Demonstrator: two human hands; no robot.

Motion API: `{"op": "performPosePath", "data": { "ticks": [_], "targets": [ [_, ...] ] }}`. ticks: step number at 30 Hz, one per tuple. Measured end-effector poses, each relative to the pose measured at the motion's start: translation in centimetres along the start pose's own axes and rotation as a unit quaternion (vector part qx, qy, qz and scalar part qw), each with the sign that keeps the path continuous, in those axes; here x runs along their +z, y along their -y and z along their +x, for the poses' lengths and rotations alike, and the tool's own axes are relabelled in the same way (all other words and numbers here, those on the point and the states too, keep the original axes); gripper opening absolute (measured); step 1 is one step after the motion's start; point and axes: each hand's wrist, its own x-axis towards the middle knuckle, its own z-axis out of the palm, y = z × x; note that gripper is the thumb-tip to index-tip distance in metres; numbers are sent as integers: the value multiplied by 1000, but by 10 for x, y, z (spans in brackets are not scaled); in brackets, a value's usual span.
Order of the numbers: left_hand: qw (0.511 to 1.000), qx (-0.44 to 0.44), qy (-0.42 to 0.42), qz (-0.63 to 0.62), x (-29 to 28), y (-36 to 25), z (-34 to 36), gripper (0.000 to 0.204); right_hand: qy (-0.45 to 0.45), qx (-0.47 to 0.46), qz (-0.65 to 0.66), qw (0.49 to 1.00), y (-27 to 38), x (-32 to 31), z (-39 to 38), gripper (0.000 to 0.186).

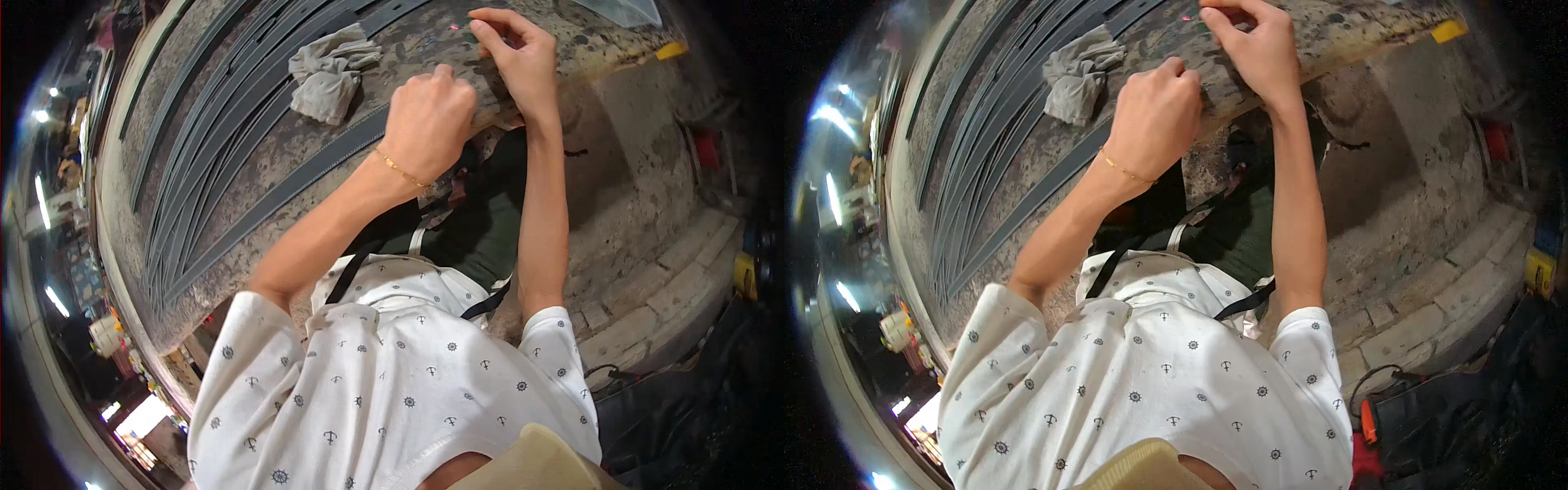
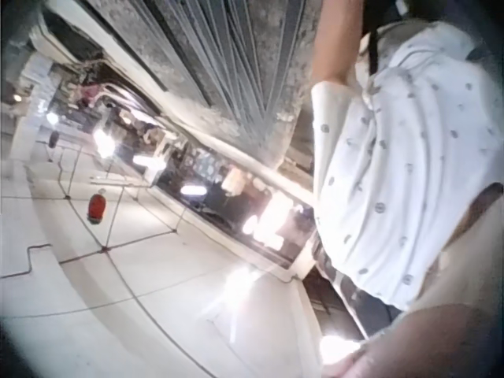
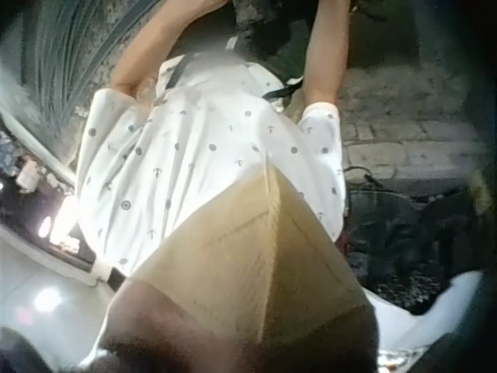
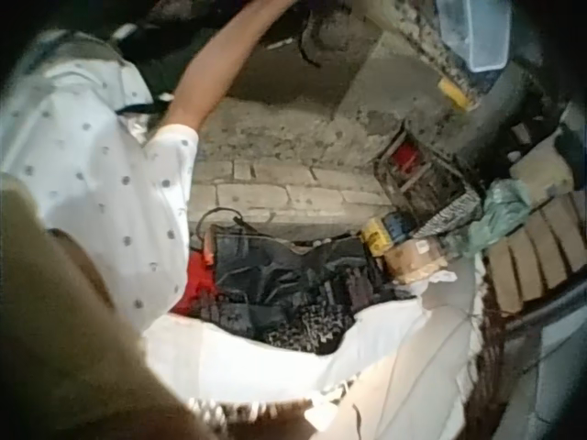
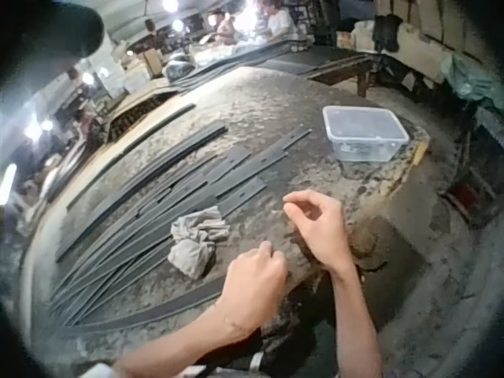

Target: The recorder is applying a liquid adhesive or finish to the ends and edges of leather belt strips using a small applicator.

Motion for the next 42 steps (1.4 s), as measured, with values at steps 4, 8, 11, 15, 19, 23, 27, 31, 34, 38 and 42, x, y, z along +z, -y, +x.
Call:
{"op": "performPosePath", "data": {
  "ticks": [4,8,11,15,19,23,27,31,34,38,42],
  "targets": [
    [1000,-19,-3,-18,7,1,2,15,-7,2,-4,1000,-3,-6,-1,16],
    [997,-33,-37,-63,13,13,-9,12,2,-3,-20,1000,-4,-6,0,16],
    [987,-47,-62,-144,9,23,-23,11,0,7,-21,1000,2,-3,0,16],
    [980,-27,-76,-182,4,26,-26,20,-10,52,-48,997,21,1,3,12],
    [991,-14,-53,-124,2,20,-16,21,-4,92,-30,995,15,-3,2,16],
    [989,-12,-83,-124,16,17,-16,12,0,2,-34,999,-2,-6,0,16],
    [980,-34,-155,-120,23,11,-23,10,-8,10,-23,1000,0,-3,0,16],
    [972,-45,-192,-126,32,10,-27,11,-25,26,-18,999,4,0,-3,15],
    [969,-50,-203,-129,36,9,-27,11,-19,32,-14,999,6,-1,-5,16],
    [965,-92,-192,-154,31,5,-29,11,2,74,-5,997,16,2,-11,17],
    [962,-106,-203,-147,34,1,-29,13,39,98,-11,994,24,-1,-21,17]
  ]
}}
